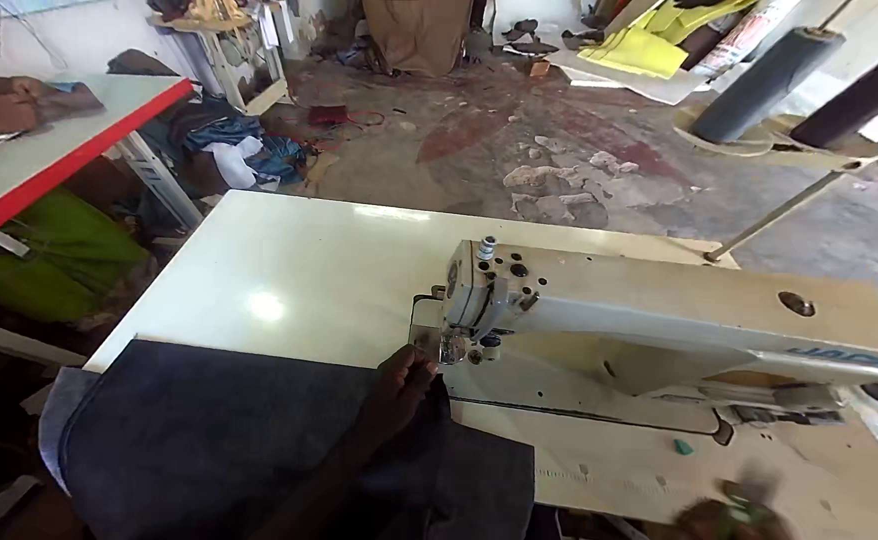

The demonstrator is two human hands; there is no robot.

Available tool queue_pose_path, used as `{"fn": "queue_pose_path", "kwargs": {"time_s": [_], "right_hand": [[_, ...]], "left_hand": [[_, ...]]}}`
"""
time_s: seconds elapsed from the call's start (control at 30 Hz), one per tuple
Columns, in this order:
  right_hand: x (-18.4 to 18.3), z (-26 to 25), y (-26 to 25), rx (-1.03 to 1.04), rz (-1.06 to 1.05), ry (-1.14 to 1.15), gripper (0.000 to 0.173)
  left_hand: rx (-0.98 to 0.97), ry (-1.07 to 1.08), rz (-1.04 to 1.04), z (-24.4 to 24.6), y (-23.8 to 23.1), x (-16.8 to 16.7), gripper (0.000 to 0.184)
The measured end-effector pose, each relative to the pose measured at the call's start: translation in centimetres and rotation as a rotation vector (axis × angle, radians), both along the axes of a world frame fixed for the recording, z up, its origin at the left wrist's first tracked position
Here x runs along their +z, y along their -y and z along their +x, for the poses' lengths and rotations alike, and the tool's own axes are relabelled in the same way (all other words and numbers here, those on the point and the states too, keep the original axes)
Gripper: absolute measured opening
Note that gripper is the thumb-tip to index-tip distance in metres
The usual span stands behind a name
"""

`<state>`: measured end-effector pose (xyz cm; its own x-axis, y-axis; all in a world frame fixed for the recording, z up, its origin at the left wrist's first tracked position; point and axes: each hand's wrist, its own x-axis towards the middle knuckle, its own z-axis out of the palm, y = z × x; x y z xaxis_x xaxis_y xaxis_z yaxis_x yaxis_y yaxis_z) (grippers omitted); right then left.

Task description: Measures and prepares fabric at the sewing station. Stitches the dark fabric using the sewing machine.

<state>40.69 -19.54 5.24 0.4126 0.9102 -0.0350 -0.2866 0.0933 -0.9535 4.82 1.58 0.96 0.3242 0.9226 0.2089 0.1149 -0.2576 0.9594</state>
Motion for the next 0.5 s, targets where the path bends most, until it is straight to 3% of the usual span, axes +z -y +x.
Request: {"fn": "queue_pose_path", "kwargs": {"time_s": [0.1,0.2,0.23,0.33,0.5], "right_hand": [[1.3,-10.2,-2.8,0.305,-0.168,-0.286,0.025],[1.7,-17.0,-6.4,0.567,-0.376,-0.564,0.06],[1.5,-18.4,-7.4,0.617,-0.41,-0.668,0.062],[1.7,-21.2,-9.5,0.638,-0.501,-0.851,0.059],[2.1,-22.8,-11.5,0.513,-0.599,-0.818,0.053]], "left_hand": [[-0.026,-0.005,0.01,0.0,-0.1,-0.1,0.021],[-0.029,-0.008,0.007,0.1,0.0,-0.2,0.021],[-0.032,-0.006,0.014,0.1,0.0,-0.2,0.02],[-0.037,0.001,0.04,0.1,-0.2,-0.5,0.021],[-0.044,-0.003,0.034,0.0,-0.1,-0.3,0.021]]}}
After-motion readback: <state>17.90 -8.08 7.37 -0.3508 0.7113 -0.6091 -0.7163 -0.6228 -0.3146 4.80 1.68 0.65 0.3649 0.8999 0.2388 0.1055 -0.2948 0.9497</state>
